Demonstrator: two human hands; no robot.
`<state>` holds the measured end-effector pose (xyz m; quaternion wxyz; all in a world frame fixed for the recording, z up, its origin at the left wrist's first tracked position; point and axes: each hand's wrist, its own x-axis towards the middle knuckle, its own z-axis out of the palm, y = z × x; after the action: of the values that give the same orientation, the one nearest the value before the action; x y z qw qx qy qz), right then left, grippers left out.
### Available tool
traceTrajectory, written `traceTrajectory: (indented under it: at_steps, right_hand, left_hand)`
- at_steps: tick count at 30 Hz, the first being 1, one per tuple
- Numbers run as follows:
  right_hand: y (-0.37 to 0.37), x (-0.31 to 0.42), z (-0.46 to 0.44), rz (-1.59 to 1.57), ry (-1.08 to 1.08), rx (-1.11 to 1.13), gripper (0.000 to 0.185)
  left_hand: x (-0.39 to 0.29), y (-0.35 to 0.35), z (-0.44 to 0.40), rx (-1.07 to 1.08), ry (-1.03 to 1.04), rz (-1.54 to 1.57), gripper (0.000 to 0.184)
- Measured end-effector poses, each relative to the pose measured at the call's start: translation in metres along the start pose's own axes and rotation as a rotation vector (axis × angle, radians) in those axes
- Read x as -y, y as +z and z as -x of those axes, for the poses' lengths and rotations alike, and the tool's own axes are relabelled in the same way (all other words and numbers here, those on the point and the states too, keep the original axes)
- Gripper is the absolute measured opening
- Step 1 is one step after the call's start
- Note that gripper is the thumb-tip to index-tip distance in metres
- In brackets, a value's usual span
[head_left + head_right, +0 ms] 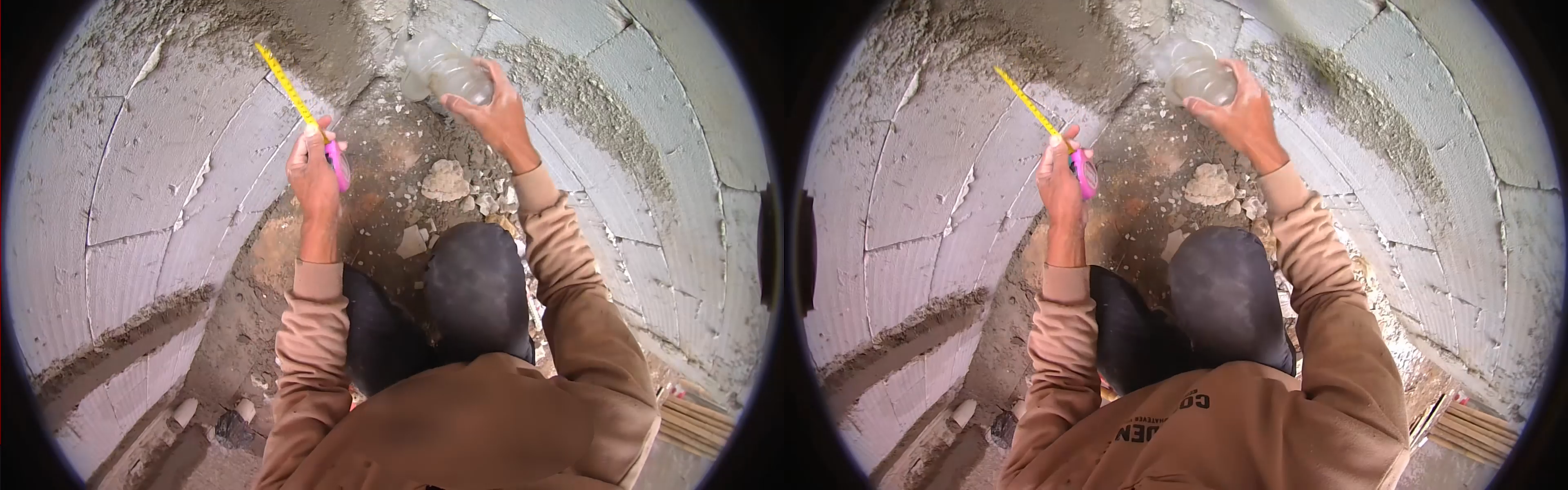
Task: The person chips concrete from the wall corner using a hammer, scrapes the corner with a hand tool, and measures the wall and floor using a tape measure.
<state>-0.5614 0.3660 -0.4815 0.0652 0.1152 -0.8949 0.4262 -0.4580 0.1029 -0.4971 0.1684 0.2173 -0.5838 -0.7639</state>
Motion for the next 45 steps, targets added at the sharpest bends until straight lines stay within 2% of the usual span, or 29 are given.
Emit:
traceTrajectory:
  at_steps: [1,4,6,8,11,14,19,25,30,34,37,40,44,45]
  right_hand:
    - [-0.007,0.001,-0.008,0.236,-0.057,-0.06,0.078]
    - [-0.012,0.007,-0.03,0.446,-0.125,-0.118,0.077]
    - [-0.009,0.012,-0.041,0.558,-0.077,-0.043,0.076]
    - [-0.005,0.015,-0.044,0.636,-0.101,-0.025,0.075]
    - [-0.017,0.047,-0.046,0.619,-0.282,-0.119,0.074]
    - [-0.04,0.101,-0.075,0.832,-0.333,0.229,0.078]
    - [-0.011,0.092,-0.184,1.213,-0.166,0.77,0.069]
    - [-0.005,0.058,-0.199,1.052,-0.306,0.747,0.064]
    - [0.003,0.041,-0.195,1.088,-0.271,0.757,0.06]
    - [0.009,0.047,-0.184,1.194,-0.298,0.744,0.054]
    - [0.005,0.066,-0.178,1.174,-0.174,0.775,0.05]
    - [-0.005,0.062,-0.174,1.101,-0.338,0.712,0.053]
    - [-0.014,0.072,-0.172,0.886,-0.127,0.792,0.058]
    - [-0.01,0.07,-0.167,0.92,-0.235,0.785,0.052]
  left_hand:
    - [0.01,-0.015,0.008,-0.005,-0.049,-0.007,0.034]
    - [0.049,-0.066,0.027,-0.033,-0.194,-0.036,0.033]
    - [0.059,-0.085,0.027,-0.061,-0.291,-0.066,0.034]
    - [0.06,-0.094,0.02,-0.066,-0.239,-0.031,0.035]
    - [0.062,-0.11,0.015,-0.104,-0.236,-0.086,0.035]
    - [0.064,-0.121,0.014,-0.115,-0.283,-0.117,0.036]
    - [0.061,-0.109,0.012,-0.139,-0.282,-0.195,0.037]
    - [0.066,-0.119,0.009,-0.072,-0.262,-0.208,0.034]
    - [0.066,-0.119,0.01,-0.083,-0.268,-0.215,0.036]
    - [0.068,-0.12,0.007,-0.046,-0.276,-0.244,0.034]
    - [0.066,-0.12,0.011,-0.057,-0.266,-0.238,0.035]
    - [0.061,-0.128,0.014,-0.092,-0.257,-0.215,0.034]
    - [0.052,-0.131,0.019,-0.092,-0.261,-0.191,0.033]
    - [0.053,-0.13,0.018,-0.097,-0.249,-0.186,0.033]
